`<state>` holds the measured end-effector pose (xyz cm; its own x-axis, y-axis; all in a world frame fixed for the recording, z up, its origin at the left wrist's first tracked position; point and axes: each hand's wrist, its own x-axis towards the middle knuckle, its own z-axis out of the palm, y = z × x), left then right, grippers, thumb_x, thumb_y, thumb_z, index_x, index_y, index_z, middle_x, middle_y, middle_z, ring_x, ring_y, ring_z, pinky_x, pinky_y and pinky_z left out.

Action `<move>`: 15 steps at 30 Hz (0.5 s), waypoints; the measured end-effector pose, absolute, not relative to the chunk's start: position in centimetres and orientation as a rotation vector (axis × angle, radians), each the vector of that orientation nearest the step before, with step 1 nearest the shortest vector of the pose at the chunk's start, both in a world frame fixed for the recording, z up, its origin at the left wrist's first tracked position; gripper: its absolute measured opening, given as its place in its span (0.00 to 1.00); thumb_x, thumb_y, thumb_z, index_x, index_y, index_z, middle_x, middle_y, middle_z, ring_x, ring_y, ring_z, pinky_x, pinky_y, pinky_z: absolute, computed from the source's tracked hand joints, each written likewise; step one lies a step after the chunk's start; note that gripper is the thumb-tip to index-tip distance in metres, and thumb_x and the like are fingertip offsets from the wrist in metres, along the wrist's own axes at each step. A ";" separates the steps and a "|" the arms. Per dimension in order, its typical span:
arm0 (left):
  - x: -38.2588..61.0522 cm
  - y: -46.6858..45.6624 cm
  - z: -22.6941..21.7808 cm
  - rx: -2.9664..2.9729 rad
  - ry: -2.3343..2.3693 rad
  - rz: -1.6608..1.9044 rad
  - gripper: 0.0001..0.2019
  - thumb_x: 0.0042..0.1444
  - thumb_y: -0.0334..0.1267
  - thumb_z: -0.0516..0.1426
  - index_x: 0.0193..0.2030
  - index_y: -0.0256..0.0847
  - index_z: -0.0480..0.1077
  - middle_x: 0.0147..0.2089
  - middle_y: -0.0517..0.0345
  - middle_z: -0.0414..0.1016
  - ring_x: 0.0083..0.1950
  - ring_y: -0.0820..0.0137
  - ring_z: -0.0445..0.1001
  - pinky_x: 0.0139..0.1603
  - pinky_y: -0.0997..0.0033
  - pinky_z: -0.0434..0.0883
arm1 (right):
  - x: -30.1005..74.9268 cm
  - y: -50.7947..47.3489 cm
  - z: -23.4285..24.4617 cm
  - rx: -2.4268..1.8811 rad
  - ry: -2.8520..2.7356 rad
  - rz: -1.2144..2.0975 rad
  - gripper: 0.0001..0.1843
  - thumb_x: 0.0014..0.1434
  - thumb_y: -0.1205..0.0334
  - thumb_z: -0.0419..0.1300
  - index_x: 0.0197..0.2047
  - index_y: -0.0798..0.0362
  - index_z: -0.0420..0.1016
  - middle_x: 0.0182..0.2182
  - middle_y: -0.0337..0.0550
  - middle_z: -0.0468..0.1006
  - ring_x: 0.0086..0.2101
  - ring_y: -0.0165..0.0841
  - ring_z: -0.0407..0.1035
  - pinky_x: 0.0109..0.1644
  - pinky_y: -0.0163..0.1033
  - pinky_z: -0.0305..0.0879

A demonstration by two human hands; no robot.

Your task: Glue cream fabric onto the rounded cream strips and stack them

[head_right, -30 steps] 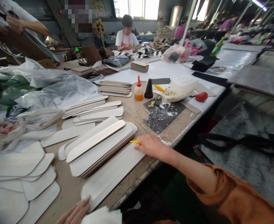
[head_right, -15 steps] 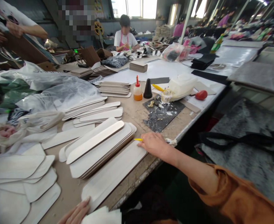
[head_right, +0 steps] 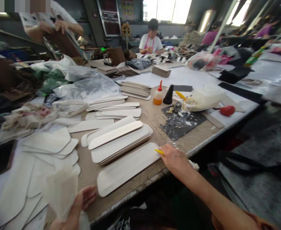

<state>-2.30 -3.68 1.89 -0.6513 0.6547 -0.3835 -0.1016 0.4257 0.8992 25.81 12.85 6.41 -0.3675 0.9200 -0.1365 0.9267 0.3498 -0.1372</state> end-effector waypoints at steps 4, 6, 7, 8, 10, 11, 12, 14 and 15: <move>-1.2 -2.6 4.2 0.320 1.714 1.314 0.25 0.48 0.54 0.59 0.42 0.31 0.74 0.39 0.47 0.78 0.38 0.65 0.76 0.39 0.69 0.73 | 26.2 12.3 4.3 1.757 2.570 -0.167 0.17 0.61 0.62 0.47 0.49 0.52 0.71 0.38 0.50 0.74 0.37 0.42 0.71 0.40 0.44 0.64; -1.2 -2.1 4.8 0.337 1.704 1.332 0.26 0.47 0.54 0.59 0.42 0.30 0.73 0.35 0.49 0.77 0.33 0.69 0.73 0.34 0.72 0.72 | 26.6 12.4 3.4 1.737 2.649 -0.150 0.18 0.61 0.61 0.46 0.49 0.54 0.71 0.39 0.52 0.75 0.39 0.44 0.71 0.42 0.46 0.64; -1.2 -1.9 5.0 0.346 1.711 1.338 0.26 0.47 0.54 0.59 0.41 0.30 0.74 0.32 0.51 0.76 0.31 0.71 0.72 0.32 0.73 0.70 | 26.7 12.5 3.0 1.730 2.686 -0.167 0.19 0.61 0.59 0.45 0.49 0.54 0.71 0.39 0.53 0.75 0.40 0.45 0.71 0.43 0.47 0.65; -1.3 -1.8 5.1 0.358 1.718 1.335 0.25 0.47 0.55 0.59 0.38 0.31 0.74 0.29 0.53 0.75 0.28 0.72 0.70 0.29 0.74 0.69 | 26.9 12.6 2.7 1.731 2.713 -0.196 0.20 0.62 0.58 0.44 0.49 0.54 0.72 0.41 0.54 0.75 0.40 0.45 0.71 0.43 0.48 0.65; -1.3 -1.8 5.1 0.393 1.735 1.312 0.23 0.46 0.55 0.59 0.30 0.32 0.74 0.22 0.57 0.70 0.23 0.74 0.66 0.26 0.75 0.65 | 27.1 12.8 2.4 1.729 2.742 -0.269 0.21 0.62 0.56 0.43 0.48 0.54 0.72 0.42 0.54 0.75 0.40 0.45 0.71 0.44 0.48 0.66; -1.3 -1.9 5.0 0.415 1.745 1.299 0.22 0.47 0.55 0.59 0.25 0.33 0.72 0.20 0.58 0.68 0.22 0.75 0.65 0.25 0.76 0.63 | 27.1 12.9 2.4 1.727 2.748 -0.299 0.22 0.62 0.55 0.43 0.48 0.54 0.72 0.42 0.54 0.76 0.40 0.44 0.71 0.45 0.48 0.66; -1.2 -2.0 4.9 0.435 1.755 1.287 0.23 0.47 0.56 0.59 0.20 0.34 0.70 0.18 0.59 0.67 0.22 0.75 0.64 0.25 0.76 0.62 | 27.1 13.0 2.5 1.728 2.748 -0.317 0.22 0.62 0.55 0.43 0.48 0.54 0.73 0.42 0.54 0.76 0.41 0.44 0.71 0.46 0.48 0.66; -1.1 -2.2 4.5 0.480 1.802 1.272 0.22 0.47 0.55 0.59 0.20 0.35 0.69 0.17 0.60 0.65 0.22 0.75 0.63 0.25 0.76 0.61 | 27.0 12.9 2.8 1.723 2.740 -0.329 0.22 0.62 0.54 0.43 0.48 0.54 0.72 0.42 0.54 0.76 0.42 0.44 0.71 0.47 0.48 0.65; -1.0 -2.4 4.4 0.518 1.842 1.266 0.21 0.48 0.55 0.59 0.23 0.35 0.71 0.18 0.61 0.66 0.23 0.74 0.64 0.26 0.76 0.62 | 26.9 12.9 3.0 1.720 2.736 -0.327 0.22 0.62 0.55 0.43 0.48 0.55 0.72 0.42 0.54 0.76 0.42 0.44 0.71 0.48 0.48 0.65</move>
<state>-0.98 -2.37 4.37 -0.5776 0.7146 -0.3946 -0.1126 0.4091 0.9055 26.89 12.91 2.99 -0.4349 0.9003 -0.0168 0.8789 0.4204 -0.2255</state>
